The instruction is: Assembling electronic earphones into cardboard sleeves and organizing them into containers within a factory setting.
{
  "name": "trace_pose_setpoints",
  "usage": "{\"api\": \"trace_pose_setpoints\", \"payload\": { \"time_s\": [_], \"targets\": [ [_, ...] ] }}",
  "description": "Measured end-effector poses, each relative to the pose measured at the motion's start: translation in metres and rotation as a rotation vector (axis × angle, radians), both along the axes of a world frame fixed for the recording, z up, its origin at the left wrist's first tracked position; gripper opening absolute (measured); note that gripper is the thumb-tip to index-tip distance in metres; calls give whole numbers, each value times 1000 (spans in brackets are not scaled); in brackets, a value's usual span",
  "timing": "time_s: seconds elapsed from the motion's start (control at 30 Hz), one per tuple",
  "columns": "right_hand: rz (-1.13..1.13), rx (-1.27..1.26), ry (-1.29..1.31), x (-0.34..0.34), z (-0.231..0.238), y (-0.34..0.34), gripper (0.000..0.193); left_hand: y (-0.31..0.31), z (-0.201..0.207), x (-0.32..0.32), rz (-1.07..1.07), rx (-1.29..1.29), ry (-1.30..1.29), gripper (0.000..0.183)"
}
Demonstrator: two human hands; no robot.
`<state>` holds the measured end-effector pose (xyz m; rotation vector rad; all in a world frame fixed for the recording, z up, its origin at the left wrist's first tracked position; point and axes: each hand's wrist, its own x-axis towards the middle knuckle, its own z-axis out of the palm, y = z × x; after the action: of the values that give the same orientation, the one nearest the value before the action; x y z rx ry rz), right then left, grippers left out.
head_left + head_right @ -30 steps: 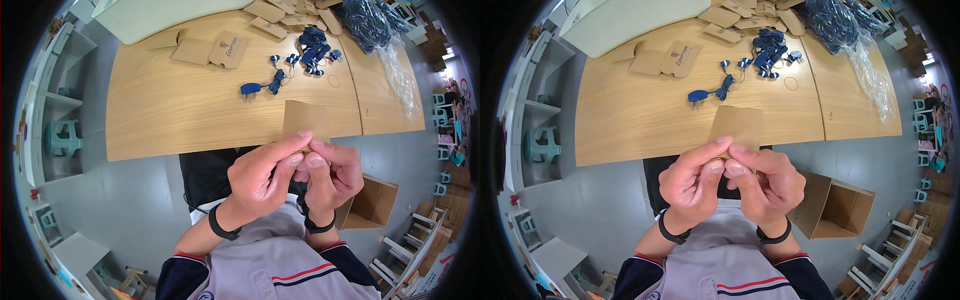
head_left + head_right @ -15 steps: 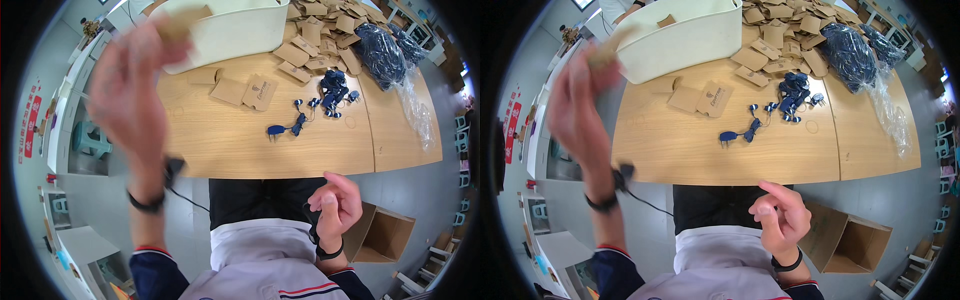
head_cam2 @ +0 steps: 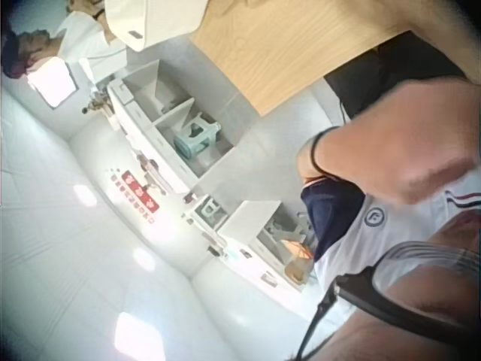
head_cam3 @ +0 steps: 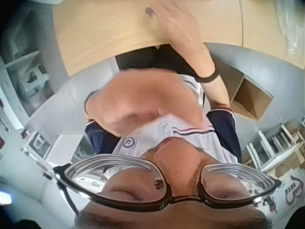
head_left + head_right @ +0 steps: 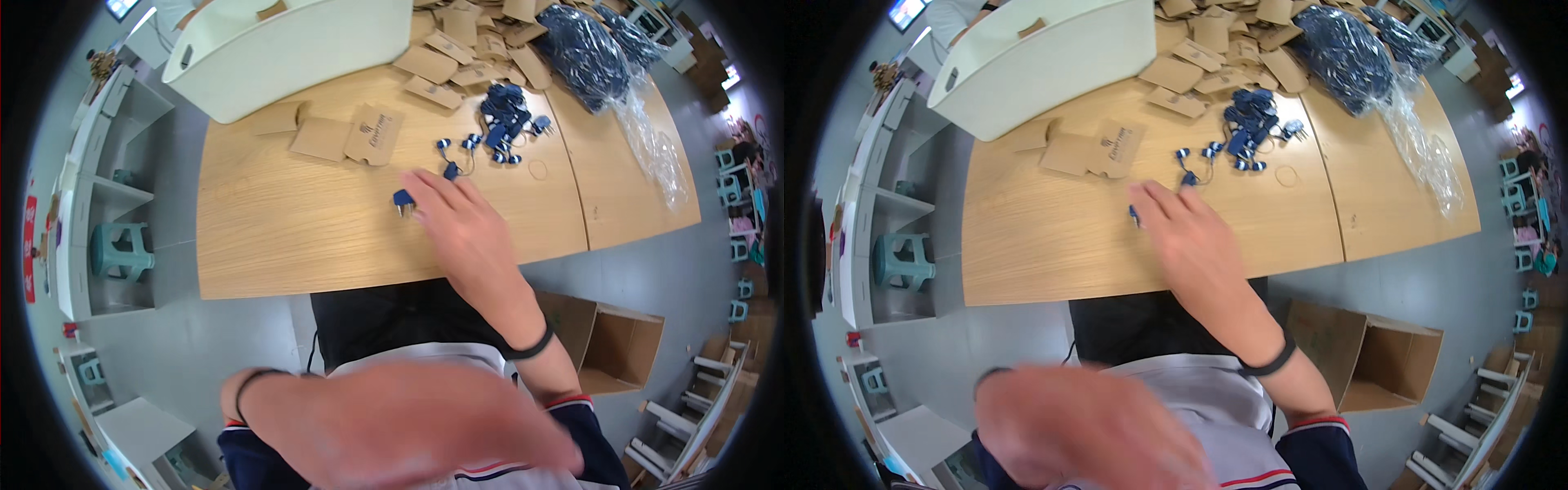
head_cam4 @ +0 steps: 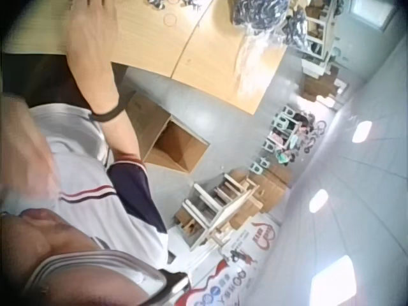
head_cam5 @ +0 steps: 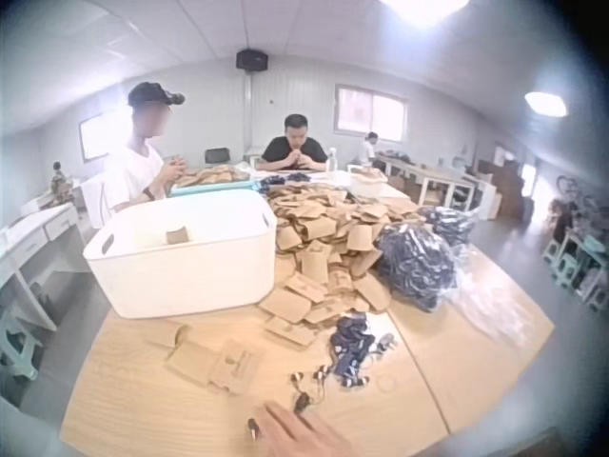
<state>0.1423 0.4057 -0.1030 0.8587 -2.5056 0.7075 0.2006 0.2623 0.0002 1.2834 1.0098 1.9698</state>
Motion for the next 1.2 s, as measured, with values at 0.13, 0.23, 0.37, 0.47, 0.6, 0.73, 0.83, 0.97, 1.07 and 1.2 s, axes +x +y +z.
{"api": "trace_pose_setpoints", "payload": {
  "time_s": [0.13, 0.23, 0.37, 0.47, 0.6, 0.73, 0.83, 0.97, 1.07, 1.2],
  "targets": [
    [12, 59, -82, -12, -15, -21, 31, 10, -30, 41, -76, 349, -181, 52],
    [-6, -83, -97, -12, -12, -10, 28, -23, -26, 36, -28, 74, -433, 56],
    [4, -660, 9, -1, 16, 3, 23, -6, -43, 7, 1133, -547, 42, 53],
    [48, -837, 123, 1, 31, 12, 21, 15, -73, -29, 1268, -572, 367, 52],
    [-51, -829, 124, -6, 21, 30, 19, 41, -97, -51, 1222, -578, 117, 46],
    [-197, -734, -39, 0, 3, 38, 21, 29, -127, -68, 1282, -897, 555, 39],
    [-225, -644, -173, 11, -12, 53, 24, 27, -137, -70, 1263, -919, 757, 39],
    [-307, -441, -349, 20, -22, 42, 26, 23, -129, -61, 1338, -966, 677, 34],
    [-377, -131, -300, 21, -13, 26, 30, 19, -124, -43, 1364, -1047, 566, 32],
    [-360, -7, -400, 15, 1, 12, 29, 18, -125, -29, 1369, -1059, 664, 32]
  ]
}}
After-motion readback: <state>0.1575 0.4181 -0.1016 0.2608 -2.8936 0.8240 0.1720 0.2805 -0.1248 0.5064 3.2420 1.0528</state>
